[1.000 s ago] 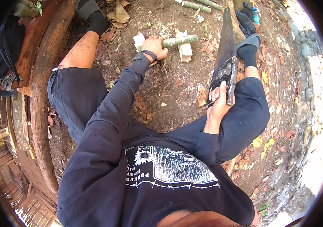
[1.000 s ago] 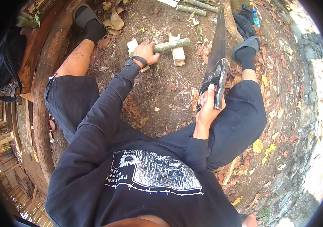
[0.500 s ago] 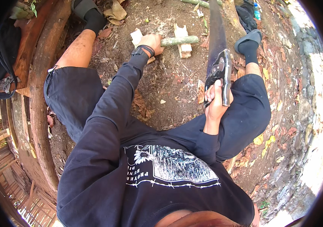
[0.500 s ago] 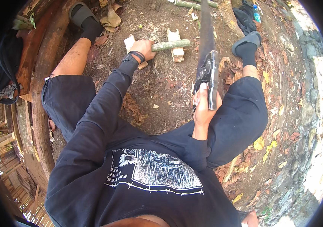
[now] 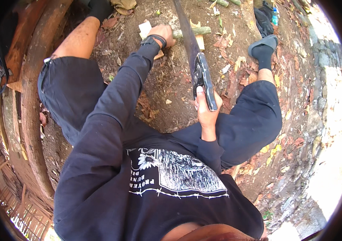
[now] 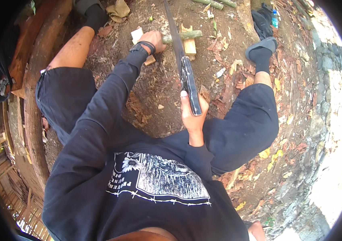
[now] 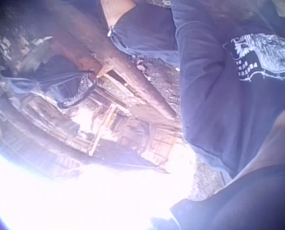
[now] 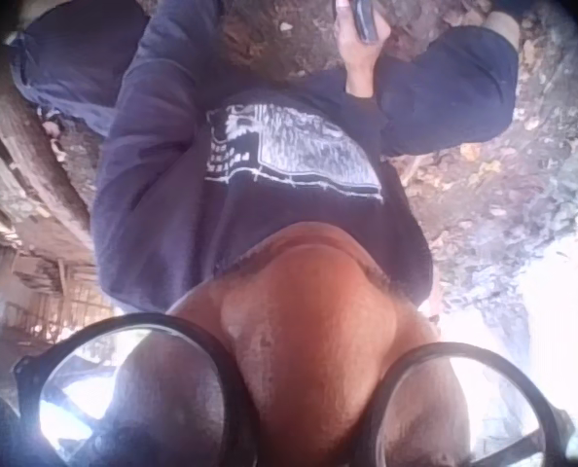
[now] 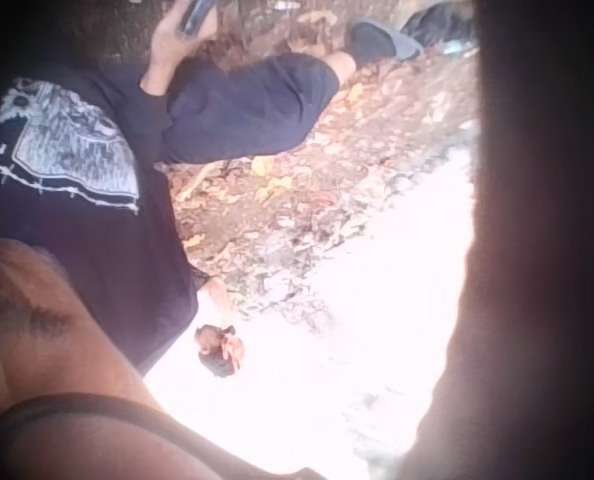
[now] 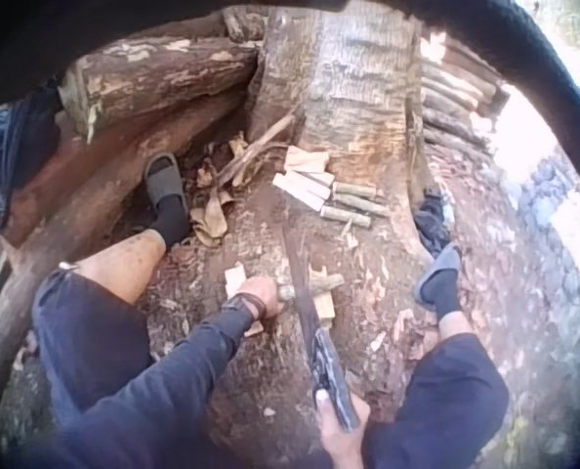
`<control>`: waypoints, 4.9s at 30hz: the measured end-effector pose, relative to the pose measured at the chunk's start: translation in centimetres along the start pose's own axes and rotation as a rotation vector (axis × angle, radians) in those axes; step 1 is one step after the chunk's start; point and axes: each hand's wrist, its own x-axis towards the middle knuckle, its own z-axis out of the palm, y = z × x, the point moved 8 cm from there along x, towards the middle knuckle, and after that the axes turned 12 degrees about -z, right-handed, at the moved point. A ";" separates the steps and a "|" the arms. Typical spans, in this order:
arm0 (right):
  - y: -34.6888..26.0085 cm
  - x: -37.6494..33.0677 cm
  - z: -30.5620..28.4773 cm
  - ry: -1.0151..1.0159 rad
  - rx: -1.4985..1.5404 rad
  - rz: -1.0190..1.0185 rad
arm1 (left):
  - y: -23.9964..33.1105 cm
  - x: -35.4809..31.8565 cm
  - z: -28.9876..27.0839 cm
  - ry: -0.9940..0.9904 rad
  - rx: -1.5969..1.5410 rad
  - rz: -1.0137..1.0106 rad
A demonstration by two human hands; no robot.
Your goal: The person sits on the ground and uses a hand saw to cut a green bamboo stalk into smaller segments. The person holds the bamboo steady with one hand while sawing with the other, periodically adjusting the position of the stalk to complete the cuts.
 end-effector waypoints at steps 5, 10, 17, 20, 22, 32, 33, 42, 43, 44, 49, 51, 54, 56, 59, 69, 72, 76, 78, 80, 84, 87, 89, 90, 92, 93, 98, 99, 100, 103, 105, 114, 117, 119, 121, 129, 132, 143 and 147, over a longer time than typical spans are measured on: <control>0.2 -0.5 0.4 -0.006 0.046 0.014 | 0.5 -0.9 0.0 0.112 0.015 0.048; -1.3 -1.2 0.5 -0.020 0.030 0.052 | 0.5 -0.3 0.3 0.059 0.017 -0.051; -2.0 -5.6 -2.2 -0.035 -0.097 0.004 | 0.6 -0.5 1.3 0.105 0.048 -0.014; -0.6 -2.7 -1.5 -0.007 -0.183 -0.047 | 1.8 -1.3 0.6 0.140 0.081 0.091; 0.8 1.2 0.4 -0.017 -0.122 -0.052 | 1.8 -1.9 0.3 0.143 0.092 0.099; -0.2 -2.6 -0.9 0.048 0.048 0.037 | 1.3 -0.5 0.9 0.118 0.078 0.060; -0.4 -2.8 -0.9 0.040 0.007 0.024 | 1.0 -0.2 1.1 0.118 0.077 0.048; -1.0 -1.4 0.2 0.031 0.017 0.020 | 0.9 -0.2 1.0 0.135 0.059 0.013; -0.8 -1.3 0.2 0.024 0.012 0.019 | 1.0 -0.4 1.0 0.136 0.060 0.017; -0.6 -1.3 0.1 0.019 0.025 0.009 | 1.2 -0.5 0.9 0.136 0.060 0.021; -0.7 -1.4 0.0 0.014 0.018 0.026 | 0.9 -0.2 1.4 0.147 0.062 0.015; -0.3 -1.3 -0.1 -0.004 0.012 0.025 | 0.9 -0.1 1.5 0.130 0.069 0.008; -0.2 -1.3 -0.2 -0.006 0.021 0.031 | 1.0 -0.3 1.3 0.154 0.064 0.023; 0.0 -1.4 -0.4 -0.008 0.042 0.030 | 1.1 -0.5 1.4 0.147 0.072 0.010; 0.0 -1.5 -0.6 -0.018 0.056 0.024 | 0.9 -0.7 1.3 0.165 0.059 0.001; 1.8 4.4 1.9 -0.033 -0.029 0.007 | 1.1 -1.7 0.3 0.134 0.002 0.058; 0.9 3.1 1.5 -0.019 0.009 0.023 | 1.7 -1.2 0.1 0.103 0.019 0.038; -1.0 -3.2 -0.9 -0.001 0.060 0.083 | 0.7 -0.7 0.7 0.093 0.018 0.005; -1.6 -4.0 -1.4 0.010 0.070 0.081 | 0.8 -0.8 0.7 0.109 0.008 0.021; -1.0 -3.3 -1.0 0.015 0.134 0.112 | 0.7 -1.2 0.4 0.148 -0.016 0.055; 1.2 3.1 2.6 0.045 0.201 0.096 | 1.6 -1.5 0.2 0.154 0.005 0.093; 1.0 4.2 3.3 0.058 0.205 0.126 | 1.5 -1.5 -0.3 0.118 0.012 0.043; 0.7 2.2 2.5 0.027 0.167 0.100 | 1.3 -1.4 -0.3 0.124 0.000 0.026; 0.3 0.9 1.7 0.025 0.129 0.094 | 0.9 -1.3 -0.3 0.128 -0.005 0.012; -0.8 -2.8 -0.1 0.018 0.083 0.099 | 0.6 -1.5 0.0 0.141 -0.022 0.017; -1.2 -3.6 -0.5 0.021 0.061 0.099 | 0.7 -1.5 -0.1 0.150 -0.029 0.025; 0.0 -0.6 1.3 0.019 0.186 0.100 | 0.9 -1.4 0.4 0.141 0.007 0.077; 0.7 1.3 2.4 0.022 0.225 0.089 | 1.1 -1.3 0.5 0.143 0.017 0.088; 1.4 2.8 3.0 0.022 0.187 0.084 | 0.9 -1.0 0.0 0.148 -0.003 0.063; 1.7 3.8 2.7 -0.004 -0.056 0.018 | 0.9 -0.8 -0.2 0.135 -0.030 0.015; 2.0 2.3 1.3 -0.046 -0.249 -0.113 | 1.2 -1.1 0.3 0.104 0.009 0.030; -1.4 -1.7 -1.7 0.005 -0.051 -0.013 | 1.0 -1.4 0.1 0.151 0.000 0.047; -2.2 -0.8 -0.8 -0.010 -0.047 -0.016 | 1.3 -1.1 0.3 0.123 0.030 0.026; -1.3 -1.0 -1.0 -0.010 -0.057 0.018 | 1.2 -1.1 0.1 0.141 0.019 0.036; -0.4 -1.4 -1.4 -0.021 -0.065 0.031 | 1.2 -1.4 0.0 0.173 -0.001 0.056; -0.7 -2.2 -1.6 -0.030 -0.135 0.026 | 1.0 -1.1 0.0 0.140 -0.018 0.021; -0.5 -2.2 -1.7 -0.037 -0.185 0.002 | 0.8 -1.5 0.0 0.171 -0.020 0.041; 1.5 2.5 1.3 -0.010 0.029 0.050 | 1.1 -1.4 0.1 0.177 -0.016 0.036; 0.0 -1.6 -0.6 -0.028 0.062 0.075 | 1.2 -1.4 0.1 0.151 -0.015 -0.004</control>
